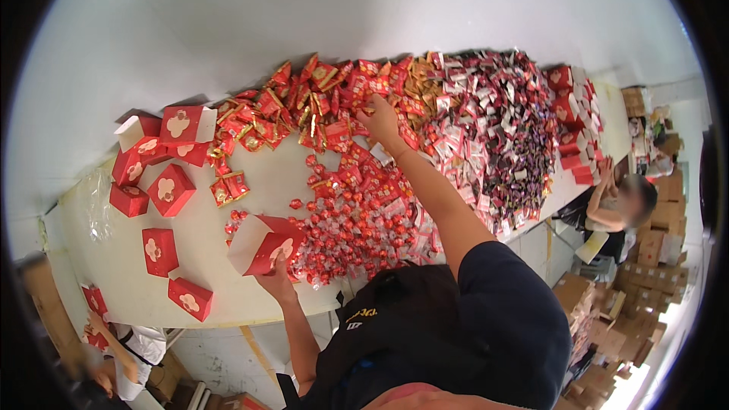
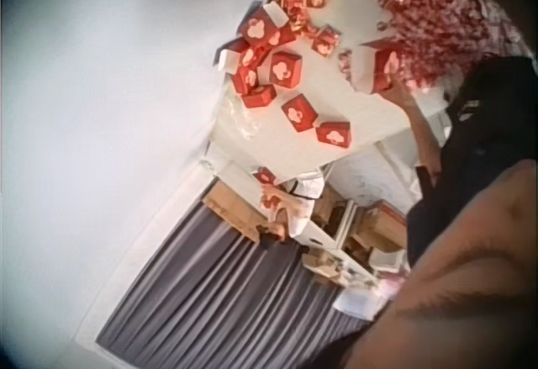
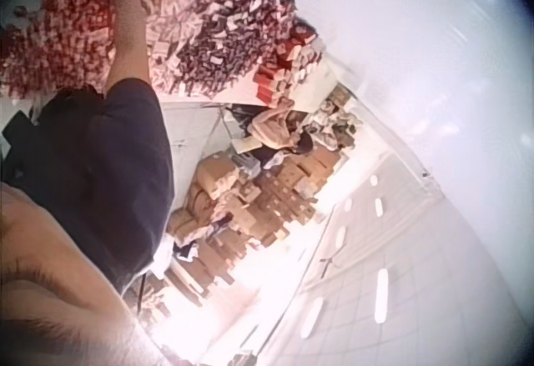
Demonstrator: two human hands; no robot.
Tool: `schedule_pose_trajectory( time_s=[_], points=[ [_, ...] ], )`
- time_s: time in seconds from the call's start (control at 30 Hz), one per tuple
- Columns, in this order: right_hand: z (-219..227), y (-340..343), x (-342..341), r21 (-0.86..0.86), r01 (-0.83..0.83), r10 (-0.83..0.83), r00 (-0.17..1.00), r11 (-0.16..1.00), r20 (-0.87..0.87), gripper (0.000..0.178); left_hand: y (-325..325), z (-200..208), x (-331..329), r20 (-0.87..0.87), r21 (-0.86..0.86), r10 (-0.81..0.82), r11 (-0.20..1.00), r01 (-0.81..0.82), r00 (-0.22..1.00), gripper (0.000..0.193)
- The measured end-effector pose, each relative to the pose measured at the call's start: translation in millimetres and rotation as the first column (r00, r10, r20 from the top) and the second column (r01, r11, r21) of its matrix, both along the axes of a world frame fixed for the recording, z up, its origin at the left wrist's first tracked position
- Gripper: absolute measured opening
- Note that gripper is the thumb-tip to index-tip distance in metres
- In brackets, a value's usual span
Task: The person repeatedly picks small wrapped candies from a large pile on a table and places them into small red boxes. The person handles the candies by hand and arranges them inside the boxes, which are then set aside.
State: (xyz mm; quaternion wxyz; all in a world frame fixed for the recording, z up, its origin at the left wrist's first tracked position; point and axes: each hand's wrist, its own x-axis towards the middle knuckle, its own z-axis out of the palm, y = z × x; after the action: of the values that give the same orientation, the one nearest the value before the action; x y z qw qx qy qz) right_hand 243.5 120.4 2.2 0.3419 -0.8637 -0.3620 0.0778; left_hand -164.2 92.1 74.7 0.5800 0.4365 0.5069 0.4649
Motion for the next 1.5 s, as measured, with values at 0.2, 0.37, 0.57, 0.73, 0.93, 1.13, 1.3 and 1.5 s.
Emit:
schedule_pose_trajectory(
  time_s=[0.2, 0.37, 0.57, 0.73, 0.93, 1.13, 1.3, 1.5],
  points=[
    [28, -182, 27, 0.220, 0.626, -0.143, 0.477, 0.748, -0.867, 0.030, -32, -3, 11, -0.092, -0.021, -0.012, 1.000, 0.010, 0.996, 0.051],
    [29, -313, 32, 0.155, 0.526, -0.149, 0.490, 0.837, -0.859, 0.017, -73, 18, 54, -0.061, -0.168, -0.199, 0.968, 0.187, 0.978, 0.050],
    [-16, -342, 18, -0.122, -0.042, 0.016, 0.978, 0.992, -0.208, 0.017, -125, 28, 94, -0.187, -0.143, -0.268, 0.959, 0.244, 0.945, 0.054],
    [-17, -319, 9, -0.259, -0.227, 0.188, 0.968, 0.939, -0.167, 0.015, -171, 34, 108, -0.112, -0.141, -0.268, 0.958, 0.252, 0.957, 0.060],
    [16, -330, 18, 0.189, -0.007, 0.070, 0.941, 0.982, -0.332, 0.015, -188, 23, 121, -0.163, -0.067, -0.422, 0.906, 0.417, 0.892, 0.084],
    [210, -330, -26, 0.473, 0.220, 0.250, 0.623, 0.853, -0.741, 0.006, -193, 34, 140, -0.515, 0.217, -0.415, 0.783, 0.583, 0.750, 0.098],
    [258, -318, -61, 0.369, -0.448, 0.559, 0.777, 0.814, -0.289, 0.016, -199, 36, 152, -0.390, 0.285, -0.481, 0.747, 0.600, 0.785, 0.095],
    [263, -311, -80, 0.469, -0.396, 0.605, 0.633, 0.789, -0.483, 0.020, -212, 43, 159, -0.264, 0.310, -0.572, 0.713, 0.630, 0.777, 0.092]
  ],
)
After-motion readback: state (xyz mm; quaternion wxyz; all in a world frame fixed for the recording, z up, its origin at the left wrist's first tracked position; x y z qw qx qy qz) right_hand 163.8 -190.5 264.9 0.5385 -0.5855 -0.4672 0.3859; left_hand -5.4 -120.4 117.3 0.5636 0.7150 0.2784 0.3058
